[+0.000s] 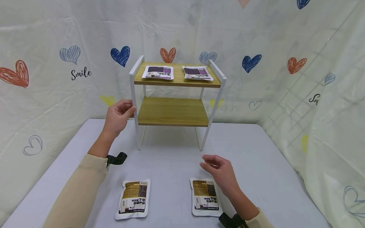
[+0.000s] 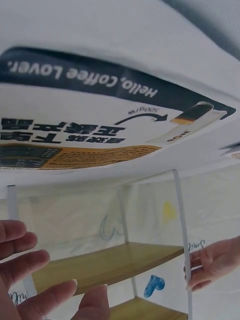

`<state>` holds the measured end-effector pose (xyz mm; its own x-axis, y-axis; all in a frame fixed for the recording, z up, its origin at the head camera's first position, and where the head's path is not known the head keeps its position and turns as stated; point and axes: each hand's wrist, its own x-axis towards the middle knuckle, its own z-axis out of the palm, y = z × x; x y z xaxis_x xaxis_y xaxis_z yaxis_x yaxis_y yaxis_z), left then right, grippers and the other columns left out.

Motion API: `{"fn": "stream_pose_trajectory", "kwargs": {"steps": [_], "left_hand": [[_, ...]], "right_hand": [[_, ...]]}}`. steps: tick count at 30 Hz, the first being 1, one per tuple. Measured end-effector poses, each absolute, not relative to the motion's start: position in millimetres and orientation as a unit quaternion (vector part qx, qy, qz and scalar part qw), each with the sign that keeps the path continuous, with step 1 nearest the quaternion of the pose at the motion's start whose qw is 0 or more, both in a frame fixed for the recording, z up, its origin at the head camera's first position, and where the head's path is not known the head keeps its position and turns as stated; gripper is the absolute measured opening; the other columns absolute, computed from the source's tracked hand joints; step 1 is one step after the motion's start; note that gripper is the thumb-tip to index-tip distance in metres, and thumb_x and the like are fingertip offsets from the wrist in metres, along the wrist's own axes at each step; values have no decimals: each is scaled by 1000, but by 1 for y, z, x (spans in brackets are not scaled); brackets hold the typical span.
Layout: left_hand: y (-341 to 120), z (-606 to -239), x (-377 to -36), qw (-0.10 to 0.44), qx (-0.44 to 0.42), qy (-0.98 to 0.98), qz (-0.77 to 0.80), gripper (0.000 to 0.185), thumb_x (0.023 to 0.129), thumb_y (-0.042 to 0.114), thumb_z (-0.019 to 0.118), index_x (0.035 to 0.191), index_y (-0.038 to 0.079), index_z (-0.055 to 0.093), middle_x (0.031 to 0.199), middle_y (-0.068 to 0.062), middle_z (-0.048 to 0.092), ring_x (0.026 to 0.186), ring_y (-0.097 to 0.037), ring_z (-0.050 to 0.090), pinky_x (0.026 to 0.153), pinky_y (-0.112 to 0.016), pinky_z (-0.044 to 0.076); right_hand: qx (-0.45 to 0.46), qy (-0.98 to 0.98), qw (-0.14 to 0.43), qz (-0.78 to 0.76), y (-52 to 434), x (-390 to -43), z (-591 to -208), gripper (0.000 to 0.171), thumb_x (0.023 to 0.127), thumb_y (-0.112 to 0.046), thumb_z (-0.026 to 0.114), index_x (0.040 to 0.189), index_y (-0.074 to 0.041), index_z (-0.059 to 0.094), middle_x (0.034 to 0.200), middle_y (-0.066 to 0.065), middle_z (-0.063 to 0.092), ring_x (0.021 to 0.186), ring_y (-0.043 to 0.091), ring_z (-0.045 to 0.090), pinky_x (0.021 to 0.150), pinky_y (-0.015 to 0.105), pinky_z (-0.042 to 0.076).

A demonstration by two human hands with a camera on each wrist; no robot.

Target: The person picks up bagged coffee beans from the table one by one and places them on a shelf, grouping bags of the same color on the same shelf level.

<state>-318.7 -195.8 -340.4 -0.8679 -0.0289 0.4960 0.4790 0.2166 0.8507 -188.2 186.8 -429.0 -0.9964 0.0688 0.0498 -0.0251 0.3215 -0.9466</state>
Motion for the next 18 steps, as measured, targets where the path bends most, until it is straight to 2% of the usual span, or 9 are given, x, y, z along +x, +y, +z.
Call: {"fn": "stream_pose_trajectory", "kwargs": {"steps": [6,11,18], "left_hand": [[-196,-340,-319,204,-150,-750,-611,30,97,26,71,122,8,70,97,14,72,88,-8,70,79,-17,60],[-196,-340,-320,200,-151,-747,-615,31,97,26,71,122,7,70,98,13,72,89,-9,70,80,-18,60],[-197,-341,-320,203,-149,-750,-612,32,97,27,71,122,8,70,98,14,72,90,-10,71,80,-18,60]], "right_hand": [[-37,-833,30,552,193,-182,-430,39,90,-24,81,125,-10,71,137,7,66,131,32,59,110,47,51],[-42,-852,21,522,199,-174,-429,40,90,-21,80,127,-9,70,145,9,61,136,34,54,115,52,46],[-43,-873,-6,486,206,-166,-430,46,86,-25,84,128,-12,70,154,15,51,140,40,50,114,53,45]]}}
